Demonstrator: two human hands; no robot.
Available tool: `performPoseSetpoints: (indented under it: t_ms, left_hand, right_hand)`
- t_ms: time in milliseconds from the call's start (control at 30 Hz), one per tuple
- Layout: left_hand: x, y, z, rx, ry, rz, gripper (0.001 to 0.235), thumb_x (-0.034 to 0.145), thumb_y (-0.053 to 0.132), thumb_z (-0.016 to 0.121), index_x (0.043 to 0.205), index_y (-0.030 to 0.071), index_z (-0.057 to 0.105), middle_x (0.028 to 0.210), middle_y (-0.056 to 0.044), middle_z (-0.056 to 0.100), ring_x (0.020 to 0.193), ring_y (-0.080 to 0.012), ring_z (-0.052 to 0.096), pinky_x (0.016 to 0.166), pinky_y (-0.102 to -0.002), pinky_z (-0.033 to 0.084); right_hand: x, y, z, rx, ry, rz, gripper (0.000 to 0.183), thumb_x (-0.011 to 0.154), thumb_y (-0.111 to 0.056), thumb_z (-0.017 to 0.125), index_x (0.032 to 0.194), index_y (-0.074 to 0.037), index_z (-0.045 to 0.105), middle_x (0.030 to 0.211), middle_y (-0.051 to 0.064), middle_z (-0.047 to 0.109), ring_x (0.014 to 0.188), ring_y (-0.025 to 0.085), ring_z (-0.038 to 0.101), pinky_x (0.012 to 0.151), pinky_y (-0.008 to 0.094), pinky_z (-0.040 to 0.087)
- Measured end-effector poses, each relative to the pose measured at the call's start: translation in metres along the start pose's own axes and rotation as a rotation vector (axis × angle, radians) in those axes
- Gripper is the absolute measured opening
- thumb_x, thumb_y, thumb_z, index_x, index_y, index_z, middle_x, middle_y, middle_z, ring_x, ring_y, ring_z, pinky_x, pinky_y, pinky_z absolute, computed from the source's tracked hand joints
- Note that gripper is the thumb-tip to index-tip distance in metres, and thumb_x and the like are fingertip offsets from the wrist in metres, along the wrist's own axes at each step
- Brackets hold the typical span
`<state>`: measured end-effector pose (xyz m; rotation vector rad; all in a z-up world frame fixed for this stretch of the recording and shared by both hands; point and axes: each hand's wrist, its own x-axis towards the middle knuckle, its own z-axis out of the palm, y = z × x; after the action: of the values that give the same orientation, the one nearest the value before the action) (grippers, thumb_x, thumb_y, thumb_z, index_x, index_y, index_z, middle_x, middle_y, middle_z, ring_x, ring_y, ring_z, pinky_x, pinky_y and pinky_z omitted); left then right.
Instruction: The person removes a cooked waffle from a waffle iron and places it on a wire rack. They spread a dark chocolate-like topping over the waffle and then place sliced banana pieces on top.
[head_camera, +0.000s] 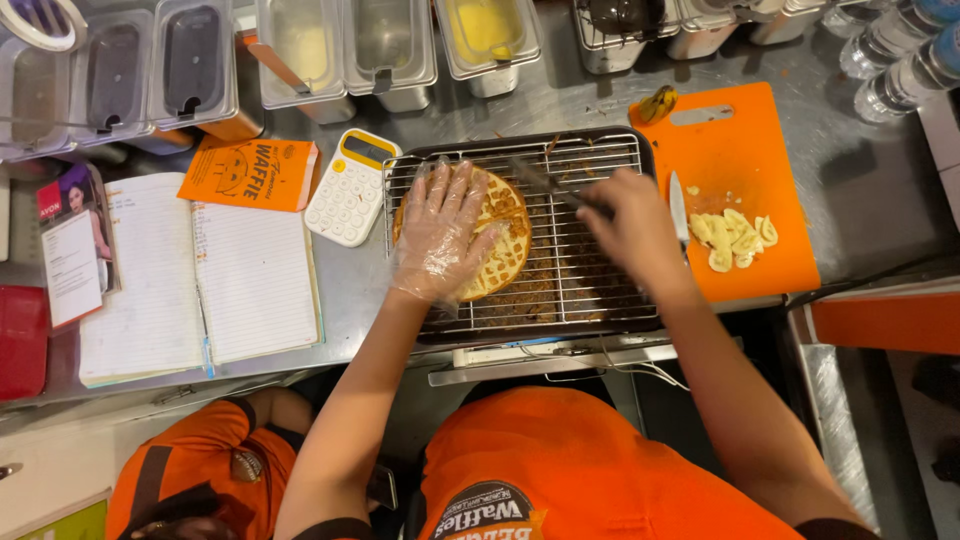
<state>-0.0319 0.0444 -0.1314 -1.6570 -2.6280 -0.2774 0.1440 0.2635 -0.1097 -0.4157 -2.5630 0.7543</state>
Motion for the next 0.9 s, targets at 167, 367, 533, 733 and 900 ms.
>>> performPoseSetpoints:
  t_ms: [167, 367, 533, 733, 900]
  left_hand:
    - [-0.002, 0.003, -0.007, 0.073, -0.109, -0.016, 0.071, 0.104, 0.056, 0.027, 0.163, 0.016, 0.021, 0.169, -0.01, 0.02, 0.157, -0.0324, 0.014, 0.127, -0.051, 0.001]
    - [0.002, -0.016, -0.034, -0.32, 0.037, -0.207, 0.054, 0.111, 0.041, 0.03, 0.152, 0.009, 0.045, 0.155, -0.018, 0.045, 0.147, -0.0369, 0.033, 0.123, -0.051, 0.015]
    - [-0.007, -0.045, -0.058, -0.263, -0.089, -0.604, 0.036, 0.107, 0.029, 0.046, 0.13, 0.014, 0.069, 0.121, -0.014, 0.072, 0.106, -0.0289, 0.069, 0.101, -0.045, 0.055]
    - [-0.008, -0.042, -0.049, -0.357, -0.058, -0.538, 0.05, 0.09, 0.049, 0.07, 0.123, 0.011, 0.07, 0.11, -0.016, 0.069, 0.1, -0.0289, 0.064, 0.088, -0.046, 0.052]
    - [0.017, -0.051, -0.039, -0.435, 0.09, -0.297, 0.046, 0.083, 0.042, 0.082, 0.113, 0.007, 0.076, 0.103, -0.017, 0.067, 0.095, -0.0281, 0.064, 0.084, -0.043, 0.054]
  right_hand:
    - [-0.065, -0.032, -0.025, -0.121, -0.053, 0.009, 0.022, 0.085, -0.007, 0.077, 0.107, -0.008, 0.073, 0.095, 0.01, 0.063, 0.093, 0.035, 0.059, 0.079, 0.043, 0.05]
    - [-0.101, -0.016, -0.05, 0.142, -0.091, 0.312, 0.026, 0.083, -0.017, 0.079, 0.104, -0.003, 0.072, 0.09, 0.009, 0.064, 0.081, 0.025, 0.067, 0.072, 0.036, 0.054]
    - [-0.107, -0.003, -0.021, 0.279, -0.115, 0.448, 0.033, 0.086, -0.026, 0.078, 0.103, 0.002, 0.072, 0.093, 0.01, 0.066, 0.076, 0.015, 0.069, 0.069, 0.031, 0.057]
    - [-0.093, -0.014, -0.007, 0.212, -0.181, 0.481, 0.034, 0.087, -0.029, 0.078, 0.105, 0.0, 0.074, 0.093, 0.01, 0.067, 0.072, 0.019, 0.067, 0.067, 0.032, 0.055]
    - [-0.083, -0.014, -0.03, 0.194, -0.279, 0.396, 0.034, 0.084, -0.026, 0.08, 0.107, -0.001, 0.075, 0.091, 0.01, 0.067, 0.072, 0.02, 0.066, 0.065, 0.033, 0.054]
